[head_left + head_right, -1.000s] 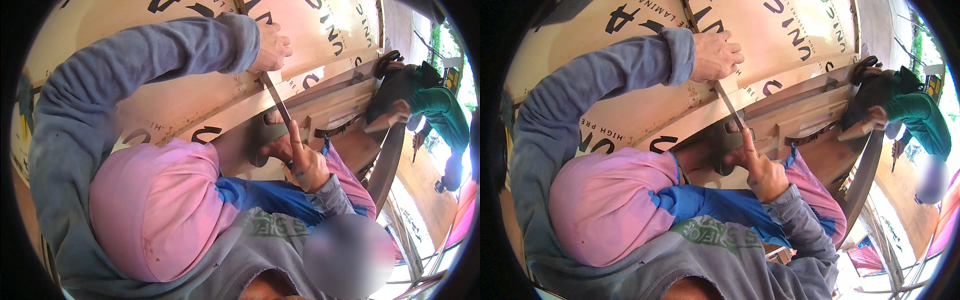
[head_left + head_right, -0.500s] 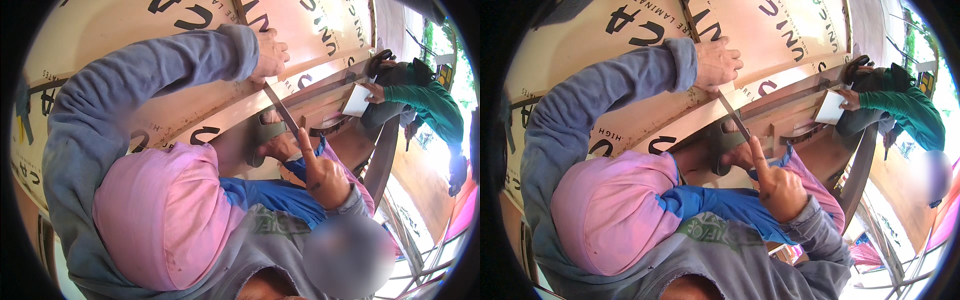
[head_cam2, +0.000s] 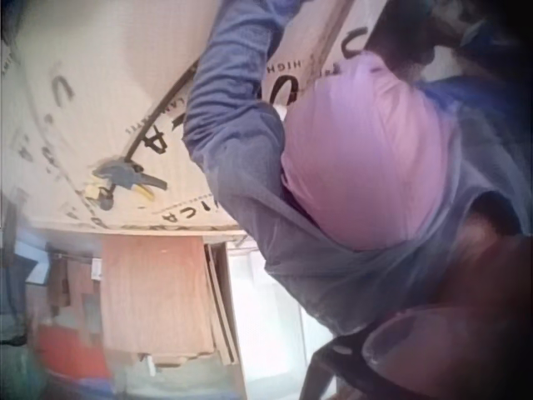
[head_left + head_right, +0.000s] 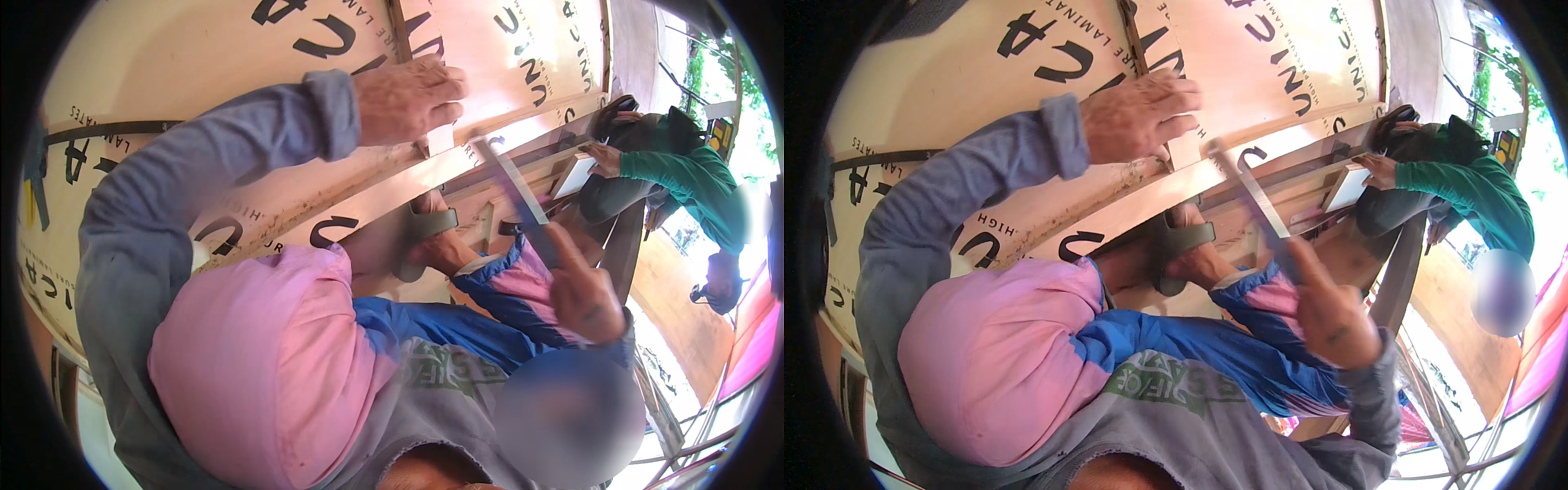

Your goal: The person uses a metal ruler and a utility knife to score and cut a large laminate sheet on the floor. They repeatedly align the ruler, score along its edge, and snap off sections of the sheet.

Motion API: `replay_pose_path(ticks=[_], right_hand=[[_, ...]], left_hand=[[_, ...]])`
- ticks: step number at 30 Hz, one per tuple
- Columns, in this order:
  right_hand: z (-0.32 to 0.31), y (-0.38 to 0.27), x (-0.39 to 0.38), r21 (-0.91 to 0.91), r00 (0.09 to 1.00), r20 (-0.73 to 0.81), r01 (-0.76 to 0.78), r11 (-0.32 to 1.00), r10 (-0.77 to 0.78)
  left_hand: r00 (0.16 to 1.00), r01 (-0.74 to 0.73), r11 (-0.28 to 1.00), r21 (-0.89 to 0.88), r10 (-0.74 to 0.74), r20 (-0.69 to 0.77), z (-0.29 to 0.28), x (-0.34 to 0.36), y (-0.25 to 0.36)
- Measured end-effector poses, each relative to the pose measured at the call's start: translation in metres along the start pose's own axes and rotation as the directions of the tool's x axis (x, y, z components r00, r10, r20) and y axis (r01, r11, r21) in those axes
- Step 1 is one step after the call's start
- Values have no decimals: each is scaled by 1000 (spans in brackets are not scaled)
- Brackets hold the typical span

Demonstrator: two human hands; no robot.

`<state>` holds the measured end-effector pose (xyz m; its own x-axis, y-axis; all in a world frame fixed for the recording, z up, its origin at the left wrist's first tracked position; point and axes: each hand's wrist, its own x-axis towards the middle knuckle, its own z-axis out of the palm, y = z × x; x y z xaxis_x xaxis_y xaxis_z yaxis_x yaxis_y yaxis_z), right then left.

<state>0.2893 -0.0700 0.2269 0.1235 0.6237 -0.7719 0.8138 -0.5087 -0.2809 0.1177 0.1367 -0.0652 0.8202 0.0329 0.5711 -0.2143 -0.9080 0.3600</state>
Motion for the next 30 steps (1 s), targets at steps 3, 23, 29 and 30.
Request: replay_pose_path(ticks=[3, 23, 29, 30], right_hand=[[-19, 11, -20, 13, 964, -234, -124, 992, 124], [-58, -29, -55, 81, 864, -501, -5, 997, 45], [-62, -32, -49, 114, 882, -466, -18, 993, 70], [-59, -32, -50, 141, 879, -465, -44, 989, 105]], left_hand=[[983, -46, 997, 57, 35, 179, -23, -20, 20], [940, -275, 959, 61, 255, 226, 7, -4, 35], [889, -205, 979, -11, 191, 415, -33, -11, 18], [827, -160, 987, 4, 131, 546, -65, -17, 20]])
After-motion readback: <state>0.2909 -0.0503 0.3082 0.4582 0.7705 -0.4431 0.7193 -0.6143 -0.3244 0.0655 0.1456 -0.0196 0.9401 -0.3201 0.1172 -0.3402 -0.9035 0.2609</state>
